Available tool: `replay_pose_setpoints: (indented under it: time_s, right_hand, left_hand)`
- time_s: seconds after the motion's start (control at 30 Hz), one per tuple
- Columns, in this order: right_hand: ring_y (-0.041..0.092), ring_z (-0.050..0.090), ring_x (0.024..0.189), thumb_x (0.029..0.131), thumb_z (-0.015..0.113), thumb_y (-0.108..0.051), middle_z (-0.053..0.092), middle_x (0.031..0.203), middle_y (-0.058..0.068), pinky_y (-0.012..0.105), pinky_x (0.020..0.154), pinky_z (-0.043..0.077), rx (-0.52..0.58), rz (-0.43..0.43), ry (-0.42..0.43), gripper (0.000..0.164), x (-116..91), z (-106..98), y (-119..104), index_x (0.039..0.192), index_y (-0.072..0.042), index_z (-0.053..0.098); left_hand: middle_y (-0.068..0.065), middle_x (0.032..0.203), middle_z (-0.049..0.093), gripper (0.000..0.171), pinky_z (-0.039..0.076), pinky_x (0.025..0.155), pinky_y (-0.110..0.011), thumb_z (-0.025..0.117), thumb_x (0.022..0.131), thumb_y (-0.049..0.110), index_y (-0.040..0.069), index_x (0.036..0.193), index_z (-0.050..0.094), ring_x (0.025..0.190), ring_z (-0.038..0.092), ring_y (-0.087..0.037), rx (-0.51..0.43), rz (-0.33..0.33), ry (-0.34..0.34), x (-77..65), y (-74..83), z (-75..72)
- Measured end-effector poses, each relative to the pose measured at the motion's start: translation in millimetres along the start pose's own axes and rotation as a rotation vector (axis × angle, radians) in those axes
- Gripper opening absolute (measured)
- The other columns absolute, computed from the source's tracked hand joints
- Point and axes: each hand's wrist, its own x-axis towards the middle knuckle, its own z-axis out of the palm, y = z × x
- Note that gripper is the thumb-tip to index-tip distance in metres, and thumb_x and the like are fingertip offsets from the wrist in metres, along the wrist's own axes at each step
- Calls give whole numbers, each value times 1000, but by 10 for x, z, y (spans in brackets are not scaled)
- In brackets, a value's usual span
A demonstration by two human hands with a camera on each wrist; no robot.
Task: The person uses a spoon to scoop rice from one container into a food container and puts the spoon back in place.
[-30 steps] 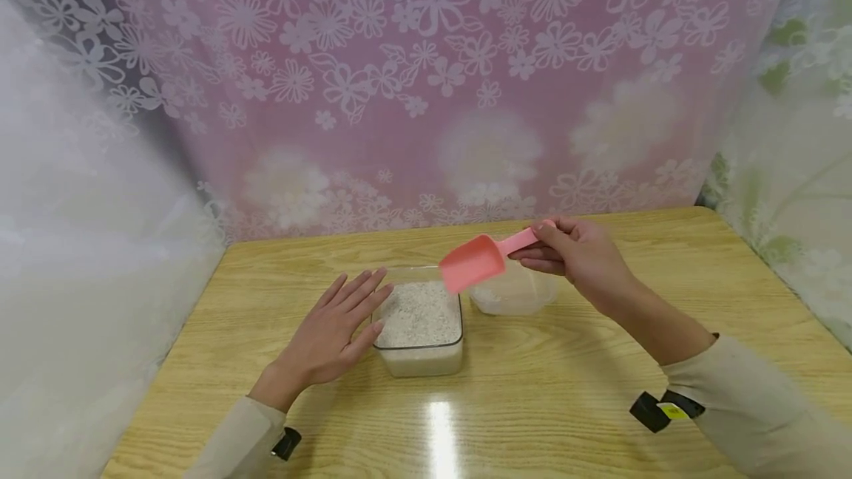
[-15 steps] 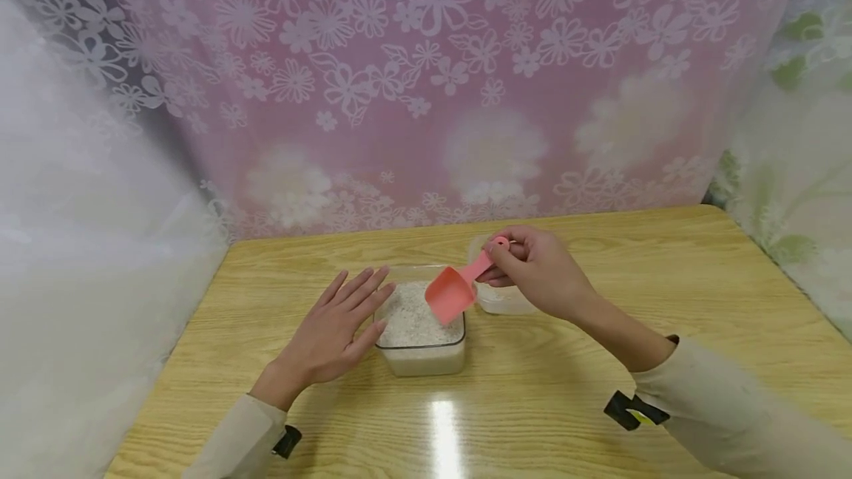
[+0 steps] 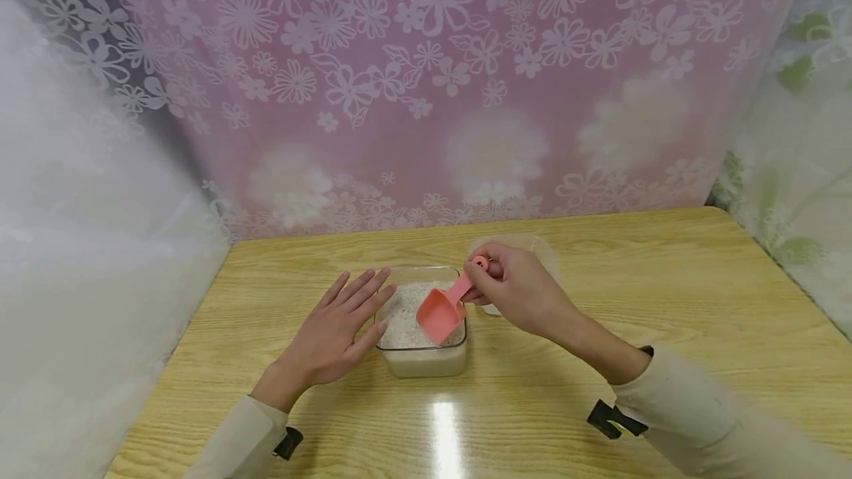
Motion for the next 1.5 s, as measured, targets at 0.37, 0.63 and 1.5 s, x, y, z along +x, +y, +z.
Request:
replay_pose_setpoints:
  time_s: [0.37,0.63,1.5]
  right_hand:
    - [26,70,81,100,53,-12,70,88,17,32,72,58,263,112,10,24,-62,125,208,108,10,55]
    - [31,70,84,100,51,-8,68,95,23,36,76,57,440,177,6,20,-51,218,260,102,12,51]
    - [24,69,91,102,46,-10,67,101,23,33,85,53,655,273,14,34,-139,187,422,123,17,45]
  left_hand:
    - [-2,157,20,55,8,117,-45,32,103,42,13,149,36,143,17,-22,-6,3,5,-17,-5,13]
    - [-1,158,20,55,8,117,-45,33,103,42,14,150,35,143,16,-21,-8,4,6,-24,-13,12]
    - [-1,157,20,55,8,117,-45,34,103,43,14,150,35,143,17,-21,-27,5,14,-35,-26,20]
